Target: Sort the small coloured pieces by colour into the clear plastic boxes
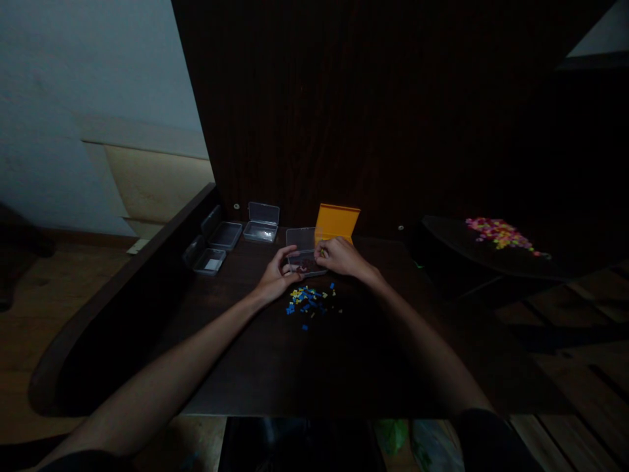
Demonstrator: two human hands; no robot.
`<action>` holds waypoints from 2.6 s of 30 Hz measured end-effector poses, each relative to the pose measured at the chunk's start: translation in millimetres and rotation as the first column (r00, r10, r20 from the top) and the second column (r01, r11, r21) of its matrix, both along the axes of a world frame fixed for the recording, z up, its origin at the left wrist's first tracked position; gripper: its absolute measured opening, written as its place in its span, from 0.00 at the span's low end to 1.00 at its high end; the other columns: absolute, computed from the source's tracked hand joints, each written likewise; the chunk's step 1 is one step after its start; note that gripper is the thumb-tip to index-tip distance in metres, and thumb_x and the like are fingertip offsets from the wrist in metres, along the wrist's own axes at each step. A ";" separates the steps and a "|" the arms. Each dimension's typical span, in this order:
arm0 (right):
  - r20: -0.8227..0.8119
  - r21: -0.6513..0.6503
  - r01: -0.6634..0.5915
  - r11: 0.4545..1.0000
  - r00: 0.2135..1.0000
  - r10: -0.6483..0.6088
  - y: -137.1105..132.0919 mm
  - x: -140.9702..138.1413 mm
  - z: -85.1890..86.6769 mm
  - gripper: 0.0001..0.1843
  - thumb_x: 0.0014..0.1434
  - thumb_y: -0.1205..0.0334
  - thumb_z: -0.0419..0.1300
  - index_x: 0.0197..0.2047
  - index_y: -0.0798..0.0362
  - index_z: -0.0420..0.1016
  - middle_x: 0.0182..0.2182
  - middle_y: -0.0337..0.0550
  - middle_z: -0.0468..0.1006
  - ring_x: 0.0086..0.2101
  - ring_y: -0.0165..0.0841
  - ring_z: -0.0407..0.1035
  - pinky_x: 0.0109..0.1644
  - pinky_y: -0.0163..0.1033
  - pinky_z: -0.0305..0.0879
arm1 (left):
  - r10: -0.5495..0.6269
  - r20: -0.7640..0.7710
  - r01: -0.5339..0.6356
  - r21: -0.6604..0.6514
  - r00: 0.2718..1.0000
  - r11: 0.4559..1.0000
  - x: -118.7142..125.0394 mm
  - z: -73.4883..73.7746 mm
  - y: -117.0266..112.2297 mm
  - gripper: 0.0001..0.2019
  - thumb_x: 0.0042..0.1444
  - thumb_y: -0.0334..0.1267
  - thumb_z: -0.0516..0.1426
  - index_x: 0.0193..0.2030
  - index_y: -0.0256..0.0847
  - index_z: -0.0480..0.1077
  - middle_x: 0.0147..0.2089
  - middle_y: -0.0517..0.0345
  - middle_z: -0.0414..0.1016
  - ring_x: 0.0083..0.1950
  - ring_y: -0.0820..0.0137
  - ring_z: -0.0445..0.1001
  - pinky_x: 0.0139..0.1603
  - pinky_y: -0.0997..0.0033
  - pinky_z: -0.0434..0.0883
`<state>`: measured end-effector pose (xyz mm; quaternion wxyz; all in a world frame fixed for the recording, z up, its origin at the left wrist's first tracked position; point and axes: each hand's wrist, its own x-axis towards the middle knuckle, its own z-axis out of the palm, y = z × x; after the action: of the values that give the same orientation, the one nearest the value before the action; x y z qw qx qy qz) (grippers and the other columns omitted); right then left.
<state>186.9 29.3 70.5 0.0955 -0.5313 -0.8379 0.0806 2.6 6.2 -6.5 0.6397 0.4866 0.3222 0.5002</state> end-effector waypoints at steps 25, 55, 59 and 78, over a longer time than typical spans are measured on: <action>-0.144 -0.285 -0.284 0.915 0.957 0.251 -34.3 23.9 -2.5 0.12 0.55 0.61 0.58 0.39 0.55 0.80 0.18 0.34 0.67 0.20 0.25 0.58 0.27 0.32 0.50 | 0.022 0.008 -0.022 -0.018 1.000 1.000 0.0 -0.9 0.4 0.35 0.37 0.25 0.65 0.54 0.42 0.61 0.59 0.48 0.63 0.42 0.72 0.75 0.46 0.68 0.73; -0.122 -0.145 -0.256 0.956 0.963 0.239 -32.2 19.0 -0.6 0.09 0.62 0.62 0.52 0.43 0.54 0.71 0.24 0.36 0.69 0.25 0.27 0.61 0.30 0.31 0.51 | 0.009 0.016 -0.009 -0.001 1.000 1.000 0.6 -1.6 0.6 0.34 0.37 0.24 0.65 0.53 0.42 0.62 0.57 0.48 0.65 0.41 0.74 0.75 0.48 0.67 0.72; -0.022 -0.089 -0.250 0.964 0.968 0.250 -24.6 7.2 4.9 0.10 0.64 0.62 0.50 0.43 0.53 0.70 0.29 0.41 0.73 0.30 0.30 0.64 0.34 0.33 0.53 | 0.002 0.019 -0.003 0.014 1.000 1.000 0.6 -1.0 -0.1 0.33 0.38 0.24 0.64 0.53 0.42 0.62 0.58 0.48 0.65 0.41 0.73 0.75 0.46 0.69 0.73; 0.264 0.019 -0.271 0.962 0.930 0.257 -9.7 -19.4 -7.0 0.15 0.65 0.59 0.51 0.48 0.52 0.76 0.36 0.47 0.77 0.35 0.33 0.67 0.37 0.36 0.53 | -0.015 -0.017 0.014 -0.005 1.000 1.000 0.5 3.2 -1.9 0.35 0.36 0.26 0.64 0.54 0.41 0.61 0.50 0.54 0.69 0.40 0.74 0.74 0.45 0.70 0.72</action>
<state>167.5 19.6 63.5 -0.0118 -0.4168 -0.9089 -0.0005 3.1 4.3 -3.3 0.6417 0.4916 0.3252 0.4907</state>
